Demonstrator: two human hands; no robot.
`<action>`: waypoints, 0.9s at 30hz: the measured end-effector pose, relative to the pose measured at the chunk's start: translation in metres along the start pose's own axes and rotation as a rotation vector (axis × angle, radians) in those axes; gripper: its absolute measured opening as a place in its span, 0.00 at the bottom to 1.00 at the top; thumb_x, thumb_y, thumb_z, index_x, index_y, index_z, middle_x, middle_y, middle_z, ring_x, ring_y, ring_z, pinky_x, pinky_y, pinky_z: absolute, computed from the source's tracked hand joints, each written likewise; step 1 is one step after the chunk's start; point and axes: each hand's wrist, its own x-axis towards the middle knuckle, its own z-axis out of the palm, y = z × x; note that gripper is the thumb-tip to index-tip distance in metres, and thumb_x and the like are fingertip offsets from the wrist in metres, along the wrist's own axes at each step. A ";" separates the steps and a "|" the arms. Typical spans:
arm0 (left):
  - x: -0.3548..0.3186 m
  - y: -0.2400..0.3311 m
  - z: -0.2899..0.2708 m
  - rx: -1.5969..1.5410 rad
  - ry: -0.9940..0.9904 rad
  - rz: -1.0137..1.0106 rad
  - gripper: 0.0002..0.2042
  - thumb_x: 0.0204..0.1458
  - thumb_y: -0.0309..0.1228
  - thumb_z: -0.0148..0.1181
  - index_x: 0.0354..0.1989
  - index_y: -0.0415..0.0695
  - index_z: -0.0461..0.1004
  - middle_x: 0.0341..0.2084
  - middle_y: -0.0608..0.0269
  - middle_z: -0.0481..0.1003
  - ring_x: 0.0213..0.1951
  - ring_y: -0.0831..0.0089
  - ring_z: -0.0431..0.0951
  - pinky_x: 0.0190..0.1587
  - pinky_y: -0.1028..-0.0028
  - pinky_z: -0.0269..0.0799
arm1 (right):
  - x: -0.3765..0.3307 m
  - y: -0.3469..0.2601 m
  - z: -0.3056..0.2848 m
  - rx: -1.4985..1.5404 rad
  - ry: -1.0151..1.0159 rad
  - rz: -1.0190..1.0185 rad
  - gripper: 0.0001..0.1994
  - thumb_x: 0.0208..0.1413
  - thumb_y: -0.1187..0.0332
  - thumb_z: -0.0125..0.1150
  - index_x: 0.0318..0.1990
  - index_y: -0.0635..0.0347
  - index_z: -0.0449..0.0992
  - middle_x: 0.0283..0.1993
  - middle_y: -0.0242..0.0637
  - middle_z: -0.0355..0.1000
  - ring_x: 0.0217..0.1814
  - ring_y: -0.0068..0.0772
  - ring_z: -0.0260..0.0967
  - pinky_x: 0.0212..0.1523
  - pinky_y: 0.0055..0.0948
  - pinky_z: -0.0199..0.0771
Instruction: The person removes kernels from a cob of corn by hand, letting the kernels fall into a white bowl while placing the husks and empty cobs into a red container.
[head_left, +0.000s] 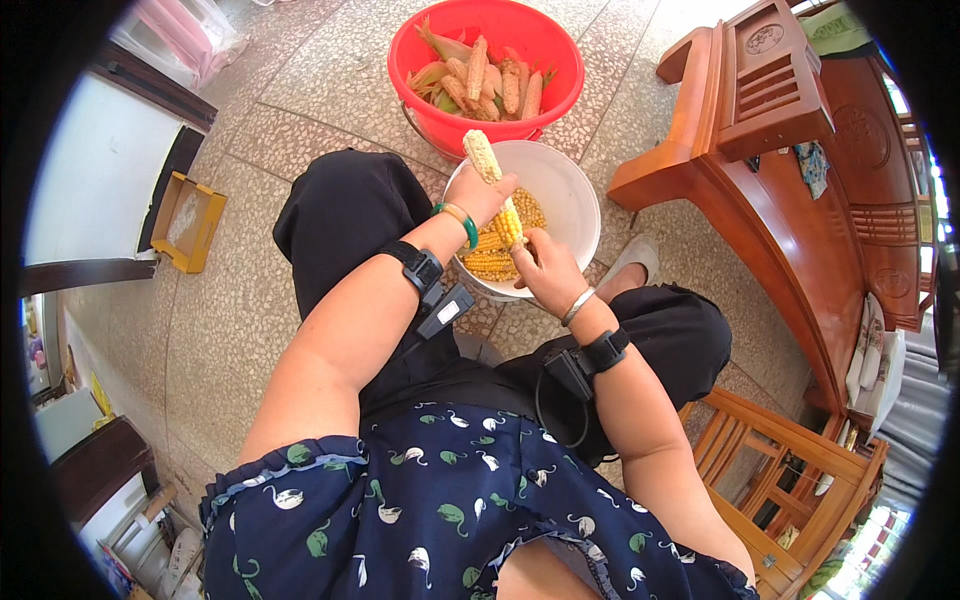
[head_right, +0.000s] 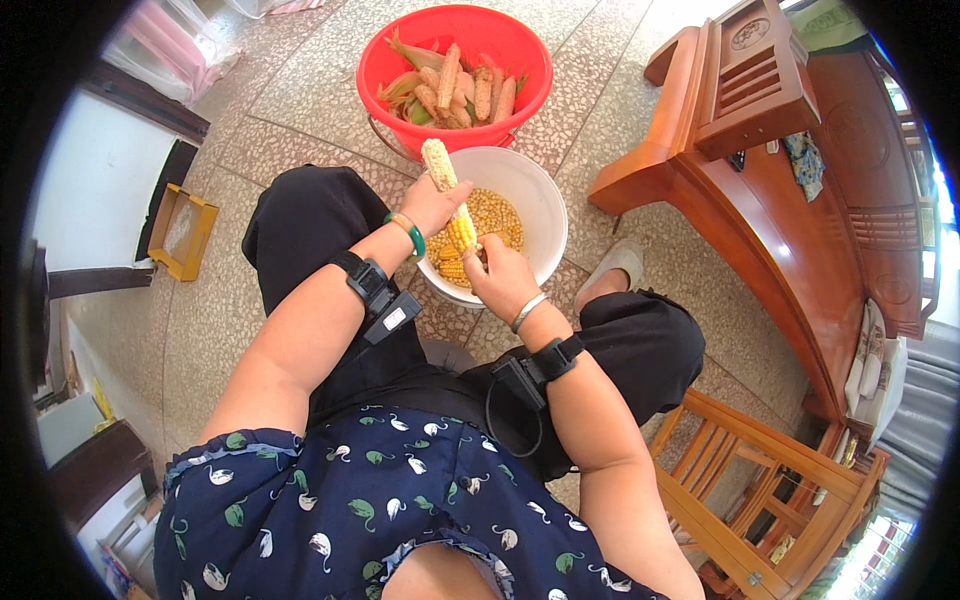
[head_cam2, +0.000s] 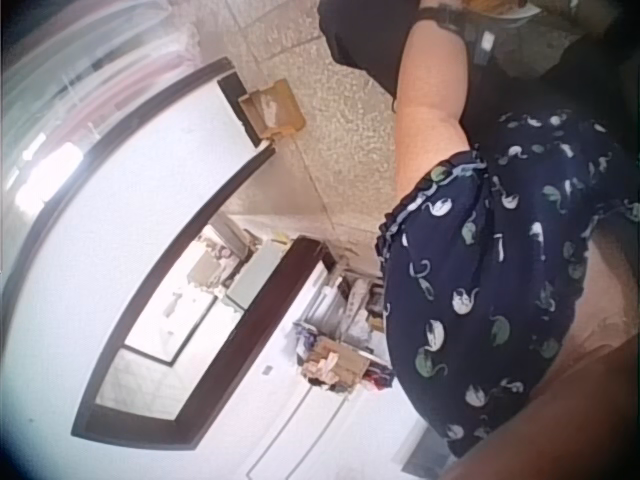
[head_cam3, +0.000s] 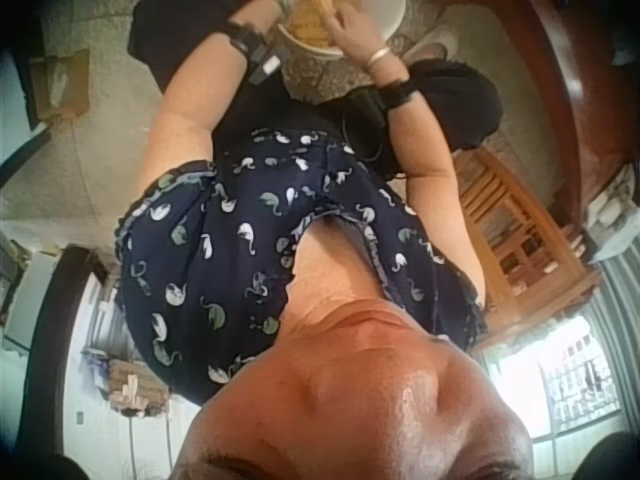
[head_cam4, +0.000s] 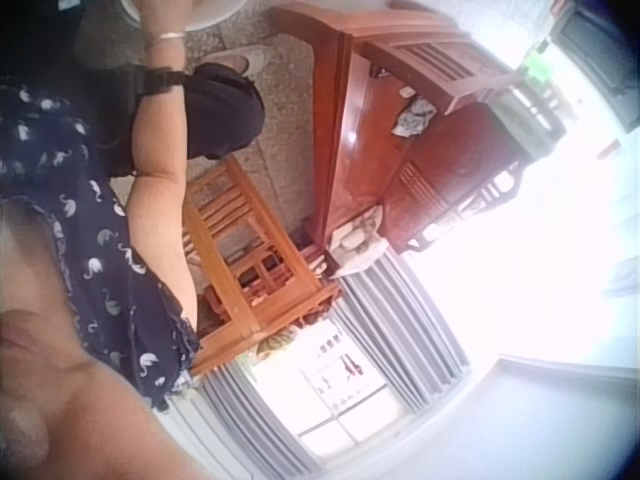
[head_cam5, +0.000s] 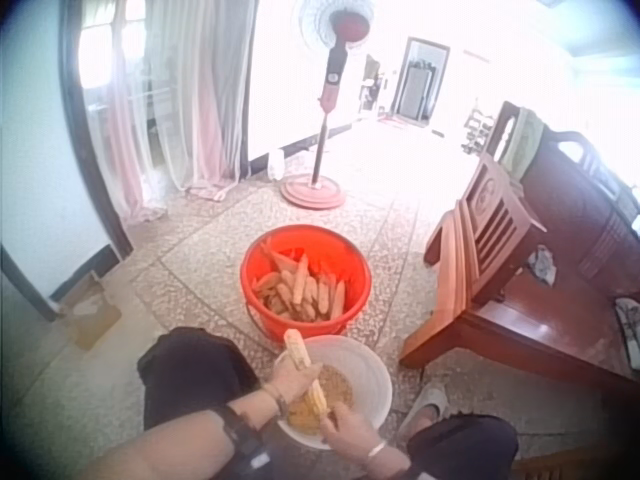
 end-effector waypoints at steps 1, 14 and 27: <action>0.000 -0.001 0.000 0.004 -0.005 0.005 0.19 0.41 0.41 0.57 0.35 0.38 0.71 0.24 0.55 0.74 0.28 0.67 0.76 0.33 0.70 0.69 | 0.001 0.001 0.002 -0.069 0.012 -0.017 0.15 0.50 0.62 0.46 0.35 0.68 0.66 0.24 0.55 0.68 0.28 0.53 0.68 0.31 0.40 0.68; 0.011 -0.020 0.009 0.110 0.013 -0.012 0.20 0.40 0.38 0.59 0.38 0.37 0.70 0.30 0.53 0.74 0.33 0.64 0.75 0.38 0.69 0.69 | -0.001 -0.006 0.008 -0.318 0.058 -0.019 0.09 0.48 0.69 0.43 0.32 0.66 0.62 0.24 0.57 0.68 0.28 0.56 0.67 0.34 0.45 0.66; 0.009 -0.013 0.009 0.030 -0.016 -0.034 0.18 0.41 0.36 0.59 0.39 0.38 0.69 0.31 0.55 0.74 0.33 0.68 0.75 0.36 0.71 0.69 | 0.012 0.025 -0.011 -0.325 0.315 -0.088 0.12 0.50 0.68 0.43 0.37 0.64 0.70 0.38 0.50 0.69 0.43 0.50 0.64 0.47 0.36 0.62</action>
